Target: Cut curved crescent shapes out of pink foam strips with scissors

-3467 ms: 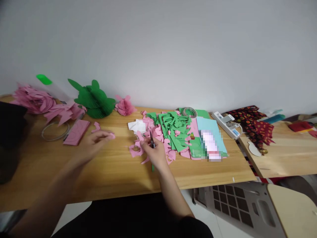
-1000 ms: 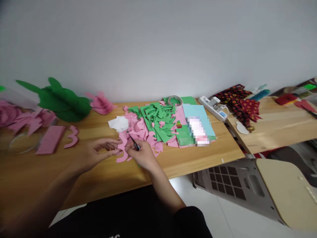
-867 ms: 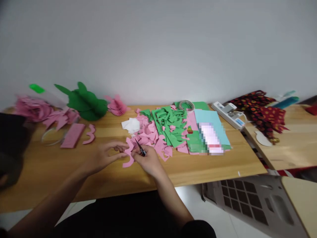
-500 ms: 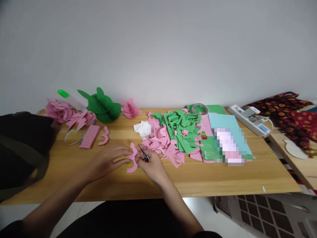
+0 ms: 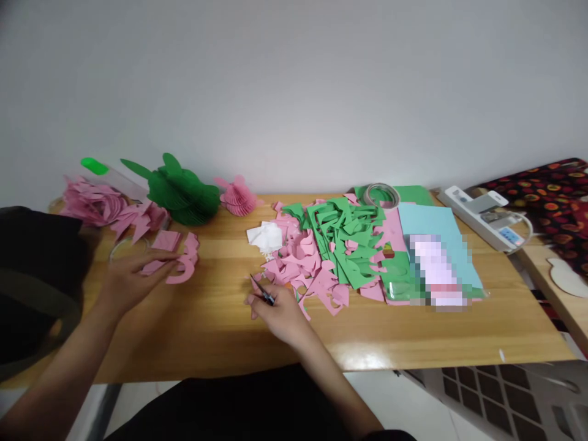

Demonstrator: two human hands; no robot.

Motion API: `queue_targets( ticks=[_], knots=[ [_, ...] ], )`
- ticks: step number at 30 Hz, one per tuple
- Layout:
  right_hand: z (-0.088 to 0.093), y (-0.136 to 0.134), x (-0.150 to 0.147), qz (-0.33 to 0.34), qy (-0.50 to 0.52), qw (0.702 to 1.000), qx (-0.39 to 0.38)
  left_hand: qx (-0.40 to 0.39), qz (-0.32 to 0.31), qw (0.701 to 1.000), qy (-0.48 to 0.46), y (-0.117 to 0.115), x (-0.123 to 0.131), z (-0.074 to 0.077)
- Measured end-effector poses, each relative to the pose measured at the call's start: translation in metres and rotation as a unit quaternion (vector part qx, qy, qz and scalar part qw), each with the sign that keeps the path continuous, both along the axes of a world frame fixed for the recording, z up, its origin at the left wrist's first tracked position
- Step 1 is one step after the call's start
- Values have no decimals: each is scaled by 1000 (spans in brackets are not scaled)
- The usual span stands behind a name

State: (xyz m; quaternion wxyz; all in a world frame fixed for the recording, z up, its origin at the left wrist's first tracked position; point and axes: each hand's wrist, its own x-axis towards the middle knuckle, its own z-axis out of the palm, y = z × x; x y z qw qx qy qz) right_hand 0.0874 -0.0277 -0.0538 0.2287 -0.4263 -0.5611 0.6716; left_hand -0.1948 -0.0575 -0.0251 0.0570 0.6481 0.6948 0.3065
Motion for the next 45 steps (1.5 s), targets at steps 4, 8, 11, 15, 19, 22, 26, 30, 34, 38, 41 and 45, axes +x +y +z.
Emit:
queue_targets(
  ticks=[4,8,11,15,19,22,26,30,34,38,41,45],
  knots=[
    [-6,0,-2,6,-3,1000,-7,-2,39,999,-12,4,-19,-10],
    [-9,-1,-4,22,2,1000,-8,-17,33,999,-23,9,-23,-19],
    [-9,-2,-4,22,-1,1000,-9,-21,28,999,-24,11,-22,-21],
    [-8,-2,-3,22,3,1000,-3,-44,12,999,-12,13,-20,-19],
    [-8,-3,-4,24,9,1000,9,-60,2,998,10,15,-22,-19],
    [-7,-3,-4,25,12,999,17,-67,-9,997,35,18,-25,-21],
    [-5,-3,-5,31,16,999,20,-80,-38,993,79,22,-25,-18],
    [-4,-3,-4,29,22,999,17,-84,-53,987,128,20,-23,-12],
    [-5,-3,-4,33,15,999,21,-107,-80,976,172,14,-20,-11],
    [-5,-3,-4,44,-11,999,28,-127,-111,967,189,10,-18,-16],
    [-3,-4,-4,48,-10,998,34,-138,-126,963,194,9,-19,-20],
    [-3,-4,-3,46,1,998,45,-132,-129,967,174,6,-17,-24]
  ],
)
